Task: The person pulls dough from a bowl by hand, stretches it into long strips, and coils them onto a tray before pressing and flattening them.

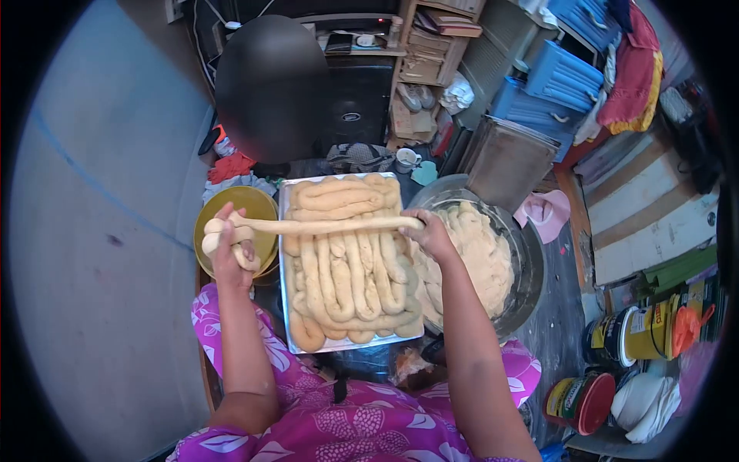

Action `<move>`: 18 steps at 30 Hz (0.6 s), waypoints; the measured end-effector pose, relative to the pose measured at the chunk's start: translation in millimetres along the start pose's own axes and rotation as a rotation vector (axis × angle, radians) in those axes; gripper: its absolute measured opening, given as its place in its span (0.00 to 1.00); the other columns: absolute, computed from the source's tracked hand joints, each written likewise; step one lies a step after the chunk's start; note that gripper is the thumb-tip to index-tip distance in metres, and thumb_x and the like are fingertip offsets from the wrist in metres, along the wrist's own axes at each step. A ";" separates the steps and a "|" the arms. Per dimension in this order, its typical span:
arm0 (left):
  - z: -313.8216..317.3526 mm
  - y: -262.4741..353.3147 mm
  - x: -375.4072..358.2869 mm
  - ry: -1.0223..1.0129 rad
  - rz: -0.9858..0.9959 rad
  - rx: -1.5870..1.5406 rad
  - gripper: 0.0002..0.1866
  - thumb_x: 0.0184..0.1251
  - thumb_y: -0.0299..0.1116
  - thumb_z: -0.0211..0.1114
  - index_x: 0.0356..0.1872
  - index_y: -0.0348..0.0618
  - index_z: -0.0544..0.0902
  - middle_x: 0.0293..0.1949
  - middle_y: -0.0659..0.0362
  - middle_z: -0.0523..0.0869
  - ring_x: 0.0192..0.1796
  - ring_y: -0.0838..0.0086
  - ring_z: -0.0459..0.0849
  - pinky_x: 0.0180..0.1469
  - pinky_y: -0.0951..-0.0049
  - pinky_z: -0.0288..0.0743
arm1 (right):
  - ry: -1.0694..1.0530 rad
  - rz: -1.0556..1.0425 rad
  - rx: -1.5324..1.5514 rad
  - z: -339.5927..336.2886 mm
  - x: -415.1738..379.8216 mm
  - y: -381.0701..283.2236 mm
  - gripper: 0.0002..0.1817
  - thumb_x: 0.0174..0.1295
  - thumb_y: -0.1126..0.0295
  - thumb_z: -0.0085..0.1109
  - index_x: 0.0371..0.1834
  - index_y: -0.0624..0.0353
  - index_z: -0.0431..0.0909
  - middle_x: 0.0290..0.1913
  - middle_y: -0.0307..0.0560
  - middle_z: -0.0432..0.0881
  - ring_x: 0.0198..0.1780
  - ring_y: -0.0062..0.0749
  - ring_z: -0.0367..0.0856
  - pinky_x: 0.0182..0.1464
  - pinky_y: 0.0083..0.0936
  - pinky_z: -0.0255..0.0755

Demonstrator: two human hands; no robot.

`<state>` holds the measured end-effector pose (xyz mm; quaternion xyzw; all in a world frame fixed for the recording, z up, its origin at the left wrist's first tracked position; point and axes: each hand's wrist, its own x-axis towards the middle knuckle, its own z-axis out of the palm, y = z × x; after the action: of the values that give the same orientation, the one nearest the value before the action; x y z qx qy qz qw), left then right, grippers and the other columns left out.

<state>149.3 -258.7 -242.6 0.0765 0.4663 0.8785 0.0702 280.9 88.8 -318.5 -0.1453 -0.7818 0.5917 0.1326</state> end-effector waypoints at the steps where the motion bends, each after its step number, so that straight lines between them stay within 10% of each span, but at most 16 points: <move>1: -8.3 -4.0 7.1 0.054 -0.039 0.077 0.23 0.67 0.38 0.56 0.61 0.44 0.67 0.49 0.52 0.77 0.20 0.85 0.71 0.18 0.86 0.65 | -0.013 0.001 -0.002 11.0 12.4 3.2 0.19 0.49 0.73 0.68 0.46 0.62 0.77 0.38 0.42 0.79 0.42 0.31 0.77 0.47 0.26 0.72; 4: -21.0 -17.6 22.2 0.146 -0.130 0.226 0.22 0.66 0.37 0.57 0.60 0.44 0.69 0.50 0.53 0.78 0.22 0.86 0.72 0.18 0.87 0.65 | 0.109 -0.167 -0.308 37.1 34.8 15.5 0.17 0.47 0.73 0.68 0.42 0.60 0.79 0.41 0.45 0.79 0.46 0.38 0.77 0.51 0.29 0.70; 10: -28.5 -45.2 29.9 0.082 -0.284 0.237 0.23 0.64 0.31 0.60 0.61 0.41 0.69 0.50 0.56 0.77 0.51 0.75 0.74 0.53 0.78 0.67 | 0.439 -0.400 -0.653 76.3 14.2 -11.7 0.15 0.48 0.74 0.63 0.41 0.58 0.78 0.42 0.51 0.77 0.49 0.47 0.73 0.53 0.35 0.66; 14: -18.5 -49.5 29.8 0.026 -0.270 0.334 0.26 0.64 0.30 0.60 0.63 0.41 0.67 0.48 0.58 0.76 0.49 0.77 0.73 0.51 0.79 0.67 | -0.163 -0.335 -0.565 141.8 -0.9 -52.4 0.15 0.54 0.69 0.57 0.47 0.56 0.76 0.44 0.49 0.75 0.52 0.42 0.71 0.54 0.38 0.62; 18: -25.0 -39.1 34.3 -0.139 -0.181 0.689 0.33 0.66 0.31 0.57 0.71 0.52 0.55 0.46 0.60 0.75 0.45 0.79 0.72 0.48 0.80 0.67 | -0.079 -0.276 -0.594 158.0 6.3 -53.4 0.19 0.54 0.67 0.58 0.51 0.54 0.75 0.46 0.48 0.74 0.52 0.44 0.71 0.55 0.37 0.62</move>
<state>112.9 -250.5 -286.6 0.1137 0.7340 0.6527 0.1495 211.4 -62.6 -308.6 -0.0474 -0.9371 0.3192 0.1331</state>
